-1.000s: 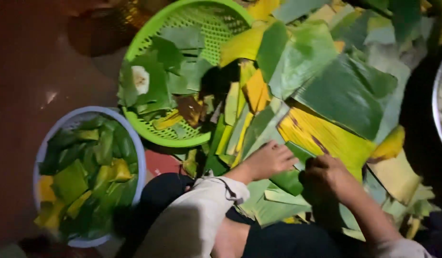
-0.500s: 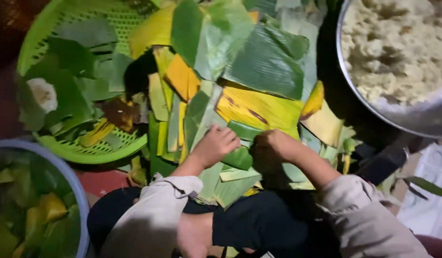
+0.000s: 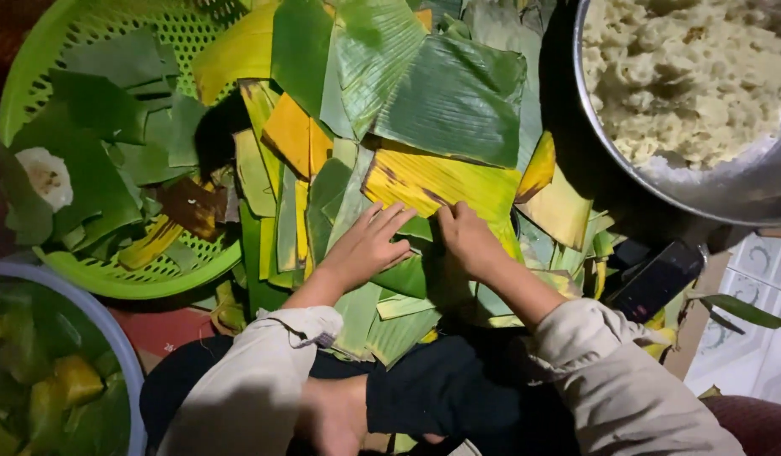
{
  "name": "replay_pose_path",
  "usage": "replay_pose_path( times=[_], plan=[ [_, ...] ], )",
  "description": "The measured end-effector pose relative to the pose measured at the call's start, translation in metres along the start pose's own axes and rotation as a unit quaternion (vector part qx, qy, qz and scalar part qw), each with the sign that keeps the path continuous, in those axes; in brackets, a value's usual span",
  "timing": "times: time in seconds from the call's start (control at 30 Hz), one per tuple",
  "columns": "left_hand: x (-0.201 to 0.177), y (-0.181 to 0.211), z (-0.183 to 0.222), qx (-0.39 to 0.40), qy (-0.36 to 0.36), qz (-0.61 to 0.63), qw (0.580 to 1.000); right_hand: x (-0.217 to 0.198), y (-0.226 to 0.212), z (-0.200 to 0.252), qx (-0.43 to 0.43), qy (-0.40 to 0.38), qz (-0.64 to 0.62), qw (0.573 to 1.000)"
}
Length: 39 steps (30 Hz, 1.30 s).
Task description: Preparing banana leaves by folding and cutting them with scissors, then filling them with a food mixture.
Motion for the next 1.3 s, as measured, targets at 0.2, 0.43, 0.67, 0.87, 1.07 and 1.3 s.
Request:
replay_pose_path(
  times=[0.2, 0.43, 0.67, 0.87, 1.07, 1.3],
  plan=[
    [-0.014, 0.012, 0.006, 0.087, 0.114, -0.053, 0.988, -0.035, -0.026, 0.009, -0.145, 0.102, 0.0, 0.984],
    [0.007, 0.007, 0.018, 0.106, 0.112, -0.042, 0.987, -0.006, -0.015, 0.028, -0.255, 0.162, -0.057, 0.952],
    [0.005, 0.008, 0.014, 0.081, 0.069, -0.04, 0.993, 0.012, 0.011, 0.012, -0.311, 0.158, -0.18, 0.92],
    [0.008, 0.008, 0.015, 0.061, 0.03, -0.02, 0.997, 0.022, -0.003, 0.001, -0.267, 0.132, -0.07, 0.952],
    [-0.002, 0.007, 0.011, 0.049, 0.011, -0.008, 0.999, 0.041, -0.002, -0.003, -0.177, 0.141, 0.061, 0.972],
    [0.001, 0.007, 0.011, 0.047, 0.014, -0.007, 0.999, 0.042, 0.006, -0.019, -0.162, 0.111, -0.068, 0.978]
  ],
)
Point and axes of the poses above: each hand's wrist, its own z-axis away from the middle knuckle, its own x-axis out of the palm, y = z × x, the point moved 6 cm from there along -z, towards the middle knuckle, and after that the axes turned 9 degrees about -x, right-handed, at the moved point
